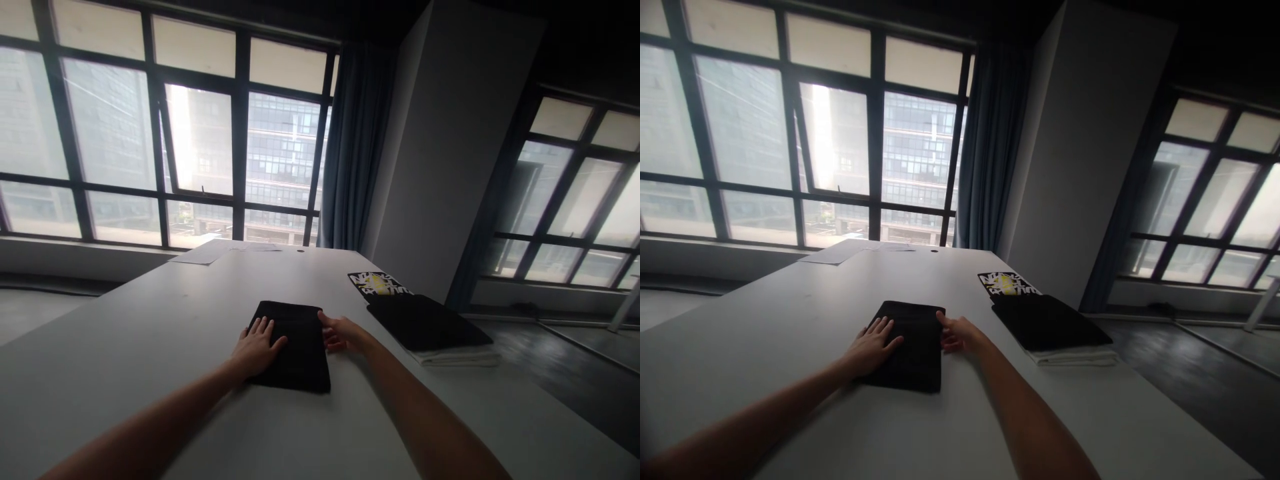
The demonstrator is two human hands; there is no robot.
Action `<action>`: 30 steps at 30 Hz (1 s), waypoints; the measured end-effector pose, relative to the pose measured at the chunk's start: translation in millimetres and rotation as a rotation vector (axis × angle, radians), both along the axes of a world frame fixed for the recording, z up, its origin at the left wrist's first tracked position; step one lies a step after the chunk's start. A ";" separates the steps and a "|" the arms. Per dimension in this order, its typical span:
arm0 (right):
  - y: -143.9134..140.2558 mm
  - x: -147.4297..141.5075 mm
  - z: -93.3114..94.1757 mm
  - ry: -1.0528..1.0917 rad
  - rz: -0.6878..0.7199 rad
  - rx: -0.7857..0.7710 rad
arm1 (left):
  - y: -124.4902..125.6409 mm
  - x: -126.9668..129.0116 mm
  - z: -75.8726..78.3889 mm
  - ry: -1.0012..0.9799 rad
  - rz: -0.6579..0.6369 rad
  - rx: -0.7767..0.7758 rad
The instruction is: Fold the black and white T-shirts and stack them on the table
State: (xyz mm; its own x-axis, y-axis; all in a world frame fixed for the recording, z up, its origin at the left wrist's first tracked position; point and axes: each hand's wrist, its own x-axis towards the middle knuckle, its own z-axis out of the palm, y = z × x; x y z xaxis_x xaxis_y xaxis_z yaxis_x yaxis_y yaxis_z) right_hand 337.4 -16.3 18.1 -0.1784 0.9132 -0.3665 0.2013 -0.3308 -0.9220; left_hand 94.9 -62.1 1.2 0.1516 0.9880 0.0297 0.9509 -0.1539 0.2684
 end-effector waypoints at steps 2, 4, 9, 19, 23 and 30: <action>-0.6 -5.9 1.0 -0.051 0.058 -0.013 | -5.0 -0.1 5.2 -0.055 -0.018 -0.061; -2.5 -6.4 4.1 -0.102 0.088 -0.007 | -8.0 -3.9 9.3 -0.102 -0.077 -0.100; -15.4 1.3 13.7 -0.105 0.267 0.011 | -2.1 -17.1 2.9 -0.018 -0.080 0.001; 23.1 0.2 2.6 -0.246 0.100 0.334 | 22.6 -28.3 -9.6 -0.115 0.002 0.091; 72.9 17.8 18.5 -0.511 0.120 0.625 | 19.4 -28.7 -10.0 -0.041 -0.006 0.099; 163.7 50.6 72.6 -0.739 -0.027 0.845 | 20.2 -18.7 -9.0 0.063 0.006 0.072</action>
State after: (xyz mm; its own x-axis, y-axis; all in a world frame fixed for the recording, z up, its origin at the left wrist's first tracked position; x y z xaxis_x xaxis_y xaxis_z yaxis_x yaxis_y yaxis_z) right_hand 388.0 147.4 90.7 -0.1495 0.9190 0.3648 0.7939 0.3315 -0.5098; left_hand 76.2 -41.9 -7.8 0.1495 0.9845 0.0916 0.9665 -0.1650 0.1964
